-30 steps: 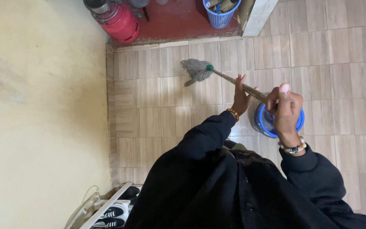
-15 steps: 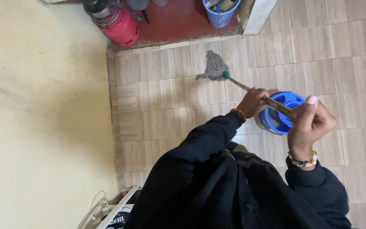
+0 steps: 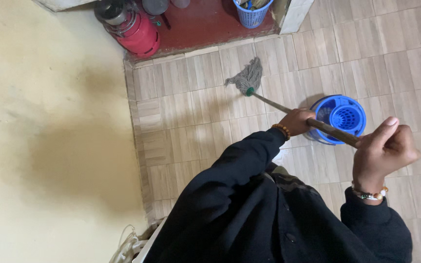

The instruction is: The person mops a tiled floor by dipping a mop into a blue bucket of water and then pushing the mop across the floor surface.

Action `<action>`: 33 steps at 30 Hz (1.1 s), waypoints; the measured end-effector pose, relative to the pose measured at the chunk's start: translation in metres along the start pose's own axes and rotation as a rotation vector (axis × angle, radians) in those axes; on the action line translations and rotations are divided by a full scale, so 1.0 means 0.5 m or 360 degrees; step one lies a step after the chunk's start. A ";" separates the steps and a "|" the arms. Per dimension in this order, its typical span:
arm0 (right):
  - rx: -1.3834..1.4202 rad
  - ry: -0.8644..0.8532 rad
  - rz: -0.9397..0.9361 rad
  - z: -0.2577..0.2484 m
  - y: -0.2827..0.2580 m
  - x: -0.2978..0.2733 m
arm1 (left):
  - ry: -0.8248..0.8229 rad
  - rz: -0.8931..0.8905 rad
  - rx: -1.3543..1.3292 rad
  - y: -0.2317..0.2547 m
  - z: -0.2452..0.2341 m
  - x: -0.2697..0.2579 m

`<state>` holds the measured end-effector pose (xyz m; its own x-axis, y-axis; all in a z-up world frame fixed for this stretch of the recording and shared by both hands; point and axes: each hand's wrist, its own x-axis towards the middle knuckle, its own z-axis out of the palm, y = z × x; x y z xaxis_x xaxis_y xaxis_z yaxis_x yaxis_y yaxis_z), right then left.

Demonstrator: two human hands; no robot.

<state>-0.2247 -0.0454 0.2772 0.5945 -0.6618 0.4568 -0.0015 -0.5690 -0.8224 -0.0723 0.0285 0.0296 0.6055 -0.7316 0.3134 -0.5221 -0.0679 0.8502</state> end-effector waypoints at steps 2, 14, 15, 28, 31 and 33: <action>0.0035 0.0029 0.0050 0.002 -0.001 -0.011 | -0.0010 -0.0020 0.0050 -0.009 0.000 -0.015; 0.0243 -0.0042 0.0424 0.065 0.024 -0.103 | -0.0193 -0.0126 0.0368 -0.066 -0.081 -0.112; 0.0325 -0.0065 0.0450 0.071 0.024 -0.111 | -0.0197 -0.0126 0.0366 -0.069 -0.089 -0.121; 0.0482 -0.0197 0.0675 0.152 0.037 -0.190 | -0.0112 -0.0173 0.0472 -0.110 -0.178 -0.221; 0.0487 -0.0238 0.0717 0.176 0.058 -0.206 | -0.0074 -0.0242 0.0511 -0.124 -0.196 -0.244; 0.0552 -0.0306 0.0769 0.190 0.073 -0.213 | -0.0034 -0.0268 0.0519 -0.134 -0.206 -0.258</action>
<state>-0.2117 0.0509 0.1664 0.7260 -0.6867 -0.0373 -0.0645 -0.0140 -0.9978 -0.0533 0.1973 -0.0243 0.6882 -0.7057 0.1686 -0.5824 -0.3986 0.7084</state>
